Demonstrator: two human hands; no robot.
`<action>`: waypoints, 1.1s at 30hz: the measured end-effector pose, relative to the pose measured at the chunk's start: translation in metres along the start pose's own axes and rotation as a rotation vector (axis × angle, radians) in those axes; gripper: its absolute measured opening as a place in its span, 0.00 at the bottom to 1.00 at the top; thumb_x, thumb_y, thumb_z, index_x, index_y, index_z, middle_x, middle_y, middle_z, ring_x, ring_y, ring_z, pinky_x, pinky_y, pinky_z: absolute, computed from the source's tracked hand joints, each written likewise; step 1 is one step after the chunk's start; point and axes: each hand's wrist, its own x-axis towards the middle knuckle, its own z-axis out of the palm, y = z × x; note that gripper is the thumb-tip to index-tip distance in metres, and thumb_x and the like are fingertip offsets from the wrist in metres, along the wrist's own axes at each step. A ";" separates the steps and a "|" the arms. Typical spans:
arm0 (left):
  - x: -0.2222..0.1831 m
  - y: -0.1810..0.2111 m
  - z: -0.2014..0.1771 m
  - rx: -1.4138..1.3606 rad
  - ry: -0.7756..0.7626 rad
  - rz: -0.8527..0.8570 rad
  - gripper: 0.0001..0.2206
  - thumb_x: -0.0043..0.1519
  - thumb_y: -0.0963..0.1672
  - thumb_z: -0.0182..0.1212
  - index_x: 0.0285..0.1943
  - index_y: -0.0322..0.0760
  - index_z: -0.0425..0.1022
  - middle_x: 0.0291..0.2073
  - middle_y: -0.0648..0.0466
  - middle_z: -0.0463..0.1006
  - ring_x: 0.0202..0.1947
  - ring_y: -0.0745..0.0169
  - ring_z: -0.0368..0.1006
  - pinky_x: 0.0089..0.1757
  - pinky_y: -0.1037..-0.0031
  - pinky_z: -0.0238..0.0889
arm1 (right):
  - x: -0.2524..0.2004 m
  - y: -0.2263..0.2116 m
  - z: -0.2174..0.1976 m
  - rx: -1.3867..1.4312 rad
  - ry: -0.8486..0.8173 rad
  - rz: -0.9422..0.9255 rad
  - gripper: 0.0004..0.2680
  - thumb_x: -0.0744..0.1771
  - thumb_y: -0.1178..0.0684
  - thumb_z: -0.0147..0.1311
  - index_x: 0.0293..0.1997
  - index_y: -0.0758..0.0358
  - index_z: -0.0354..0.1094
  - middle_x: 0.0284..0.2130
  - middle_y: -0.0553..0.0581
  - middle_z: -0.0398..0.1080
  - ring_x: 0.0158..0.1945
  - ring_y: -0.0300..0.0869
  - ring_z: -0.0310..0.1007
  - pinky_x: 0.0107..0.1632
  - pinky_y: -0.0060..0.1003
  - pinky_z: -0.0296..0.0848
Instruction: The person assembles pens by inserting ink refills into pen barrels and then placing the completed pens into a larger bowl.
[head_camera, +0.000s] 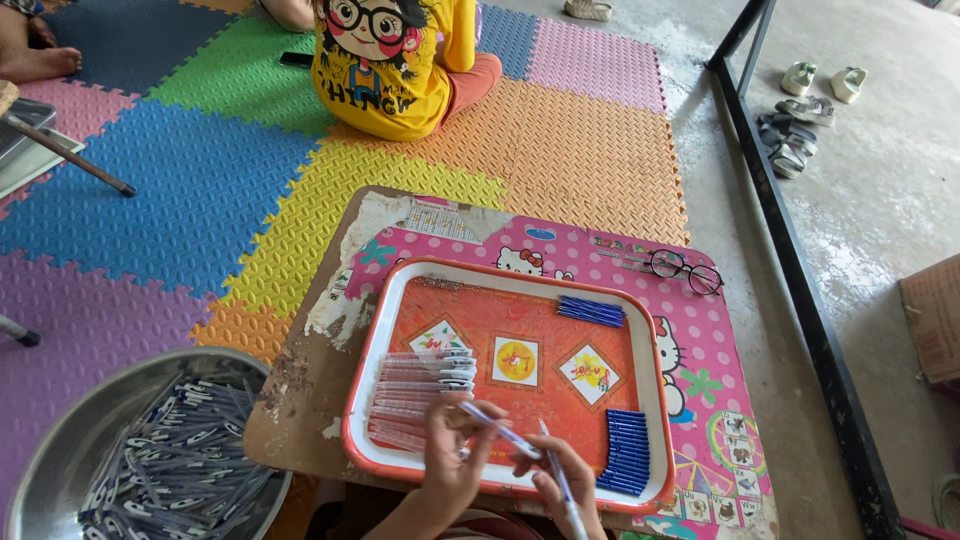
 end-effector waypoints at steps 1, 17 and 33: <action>-0.003 -0.002 0.008 -0.036 -0.017 0.002 0.20 0.66 0.35 0.63 0.62 0.39 0.59 0.44 0.42 0.82 0.45 0.53 0.84 0.47 0.70 0.81 | -0.004 0.013 -0.005 0.096 0.104 -0.028 0.15 0.68 0.45 0.61 0.53 0.65 0.74 0.38 0.63 0.84 0.37 0.45 0.81 0.46 0.42 0.78; -0.016 0.006 0.002 0.351 -0.653 -0.284 0.14 0.71 0.44 0.60 0.64 0.41 0.80 0.47 0.55 0.87 0.42 0.66 0.78 0.46 0.72 0.69 | -0.018 0.008 -0.054 -0.282 0.181 -0.050 0.12 0.65 0.54 0.67 0.51 0.64 0.76 0.34 0.56 0.79 0.36 0.38 0.81 0.42 0.32 0.79; -0.028 -0.011 0.006 0.239 -0.388 -0.307 0.15 0.72 0.42 0.55 0.67 0.40 0.78 0.41 0.55 0.81 0.40 0.64 0.75 0.45 0.75 0.65 | -0.007 0.031 -0.019 -0.097 0.297 0.034 0.07 0.65 0.56 0.65 0.43 0.67 0.73 0.29 0.59 0.82 0.29 0.40 0.82 0.36 0.32 0.82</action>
